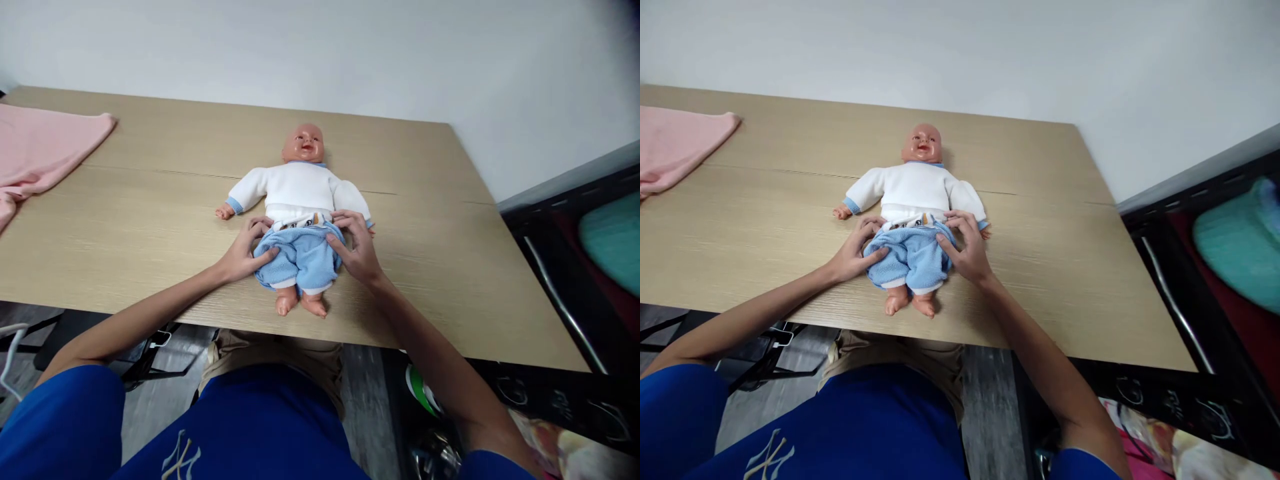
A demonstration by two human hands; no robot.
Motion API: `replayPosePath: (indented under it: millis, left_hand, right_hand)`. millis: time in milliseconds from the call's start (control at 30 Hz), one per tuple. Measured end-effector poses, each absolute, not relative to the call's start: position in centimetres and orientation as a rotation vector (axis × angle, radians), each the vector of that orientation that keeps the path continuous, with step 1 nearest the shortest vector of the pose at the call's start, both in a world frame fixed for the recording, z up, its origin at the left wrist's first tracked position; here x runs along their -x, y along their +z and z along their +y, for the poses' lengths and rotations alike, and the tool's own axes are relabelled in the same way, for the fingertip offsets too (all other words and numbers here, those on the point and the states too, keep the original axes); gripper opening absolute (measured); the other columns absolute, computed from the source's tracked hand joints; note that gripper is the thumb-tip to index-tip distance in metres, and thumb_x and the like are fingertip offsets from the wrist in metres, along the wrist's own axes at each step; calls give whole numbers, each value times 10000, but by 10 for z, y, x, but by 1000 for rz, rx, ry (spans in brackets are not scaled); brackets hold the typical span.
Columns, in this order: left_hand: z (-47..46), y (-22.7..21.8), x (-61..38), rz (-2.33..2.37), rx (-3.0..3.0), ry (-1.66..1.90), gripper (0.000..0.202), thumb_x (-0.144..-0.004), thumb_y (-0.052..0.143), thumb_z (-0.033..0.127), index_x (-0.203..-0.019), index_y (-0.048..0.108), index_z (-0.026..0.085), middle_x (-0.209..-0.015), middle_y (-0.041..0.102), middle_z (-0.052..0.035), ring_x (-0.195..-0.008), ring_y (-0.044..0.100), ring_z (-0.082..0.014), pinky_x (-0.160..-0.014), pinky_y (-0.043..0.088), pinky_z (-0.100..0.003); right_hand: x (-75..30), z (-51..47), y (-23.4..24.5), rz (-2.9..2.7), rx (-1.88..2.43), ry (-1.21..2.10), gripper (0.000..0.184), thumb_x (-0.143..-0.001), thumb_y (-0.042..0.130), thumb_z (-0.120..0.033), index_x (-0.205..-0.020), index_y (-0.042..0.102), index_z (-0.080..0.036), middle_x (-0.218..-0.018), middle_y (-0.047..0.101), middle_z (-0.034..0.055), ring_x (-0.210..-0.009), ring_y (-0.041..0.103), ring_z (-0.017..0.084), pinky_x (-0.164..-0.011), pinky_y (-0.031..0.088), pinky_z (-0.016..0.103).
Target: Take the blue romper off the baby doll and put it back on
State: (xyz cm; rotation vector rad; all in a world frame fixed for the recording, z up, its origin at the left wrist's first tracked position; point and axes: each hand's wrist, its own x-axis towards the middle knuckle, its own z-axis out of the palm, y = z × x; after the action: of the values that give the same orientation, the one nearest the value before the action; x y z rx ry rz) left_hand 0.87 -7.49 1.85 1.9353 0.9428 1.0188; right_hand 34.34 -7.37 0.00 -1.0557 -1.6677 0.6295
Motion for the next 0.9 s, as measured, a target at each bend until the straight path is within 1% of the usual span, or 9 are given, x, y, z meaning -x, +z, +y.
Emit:
replayPosePath:
  millis: [67, 133, 200, 333, 400, 500, 600, 700, 900]
  left_hand:
    - [-73, 17, -9, 923, -1938, 1022, 429, -1094, 740, 671, -1112, 639, 254, -1485, 701, -161, -1476, 648, -368, -1331, 518, -588]
    - [-68, 15, -13, 946, -1878, 1028, 414, -1124, 680, 663, -1138, 626, 253, -1353, 755, -138, -1331, 707, -349, -1247, 560, -563]
    - [-60, 13, -20, 985, -1806, 1041, 415, -1125, 662, 660, -1152, 627, 247, -1174, 750, -96, -1161, 716, -320, -1130, 593, -517]
    - [-45, 10, -31, 1032, -1704, 1088, 448, -1068, 695, 691, -1056, 597, 254, -1002, 666, -42, -1020, 643, -290, -1009, 576, -462]
    - [-43, 9, -32, 1027, -1689, 1075, 446, -1053, 696, 688, -1038, 594, 254, -994, 655, -36, -1014, 627, -286, -1009, 566, -457]
    - [-49, 9, -27, 1019, -1711, 1073, 424, -1038, 690, 665, -1060, 627, 246, -1099, 698, -61, -1105, 643, -304, -1109, 553, -483]
    - [-60, 7, -24, 1070, -1623, 1091, 367, -1002, 696, 604, -1053, 654, 243, -1158, 724, -71, -1192, 653, -317, -1191, 531, -493]
    - [-67, 4, -28, 1140, -1326, 1049, 320, -1005, 684, 562, -1059, 658, 248, -1050, 718, -40, -1102, 677, -291, -1090, 576, -457]
    - [-53, 10, -27, 1013, -1080, 1014, 413, -930, 834, 590, -1129, 712, 249, -1141, 798, -53, -1156, 744, -291, -1067, 602, -423]
  right_hand:
    - [-339, -73, 0, -1652, 1066, 622, 304, -1107, 782, -606, -1161, 722, -313, -1303, 803, 99, -1282, 769, 327, -1218, 589, 535]
    - [-332, -66, -3, -1573, 1148, 628, 347, -1119, 745, -645, -1176, 684, -309, -1110, 800, 57, -1058, 784, 286, -1023, 636, 462]
    - [-325, -56, -7, -1480, 1234, 592, 429, -1095, 732, -719, -1158, 651, -302, -956, 736, 14, -894, 723, 253, -872, 609, 413]
    - [-317, -39, -12, -1396, 1282, 575, 526, -1034, 734, -809, -1125, 639, -299, -874, 628, -19, -809, 615, 234, -835, 575, 404]
    - [-316, -39, -14, -1376, 1266, 606, 537, -1025, 735, -816, -1125, 653, -295, -935, 673, 7, -885, 654, 251, -902, 590, 416]
    - [-318, -48, -19, -1318, 1286, 696, 575, -983, 759, -847, -1100, 675, -290, -1048, 743, 47, -1029, 695, 274, -982, 602, 419]
    - [-323, -57, -23, -1199, 1294, 979, 641, -878, 835, -895, -1055, 654, -306, -960, 709, -5, -953, 681, 242, -898, 611, 371]
    - [-327, -58, -23, -1095, 1230, 1225, 696, -807, 894, -910, -1079, 625, -329, -905, 686, -46, -857, 676, 215, -789, 618, 336]
    - [-337, -47, -12, -1155, 1196, 1312, 744, -729, 970, -906, -1129, 716, -331, -906, 782, -26, -812, 731, 235, -750, 656, 374]
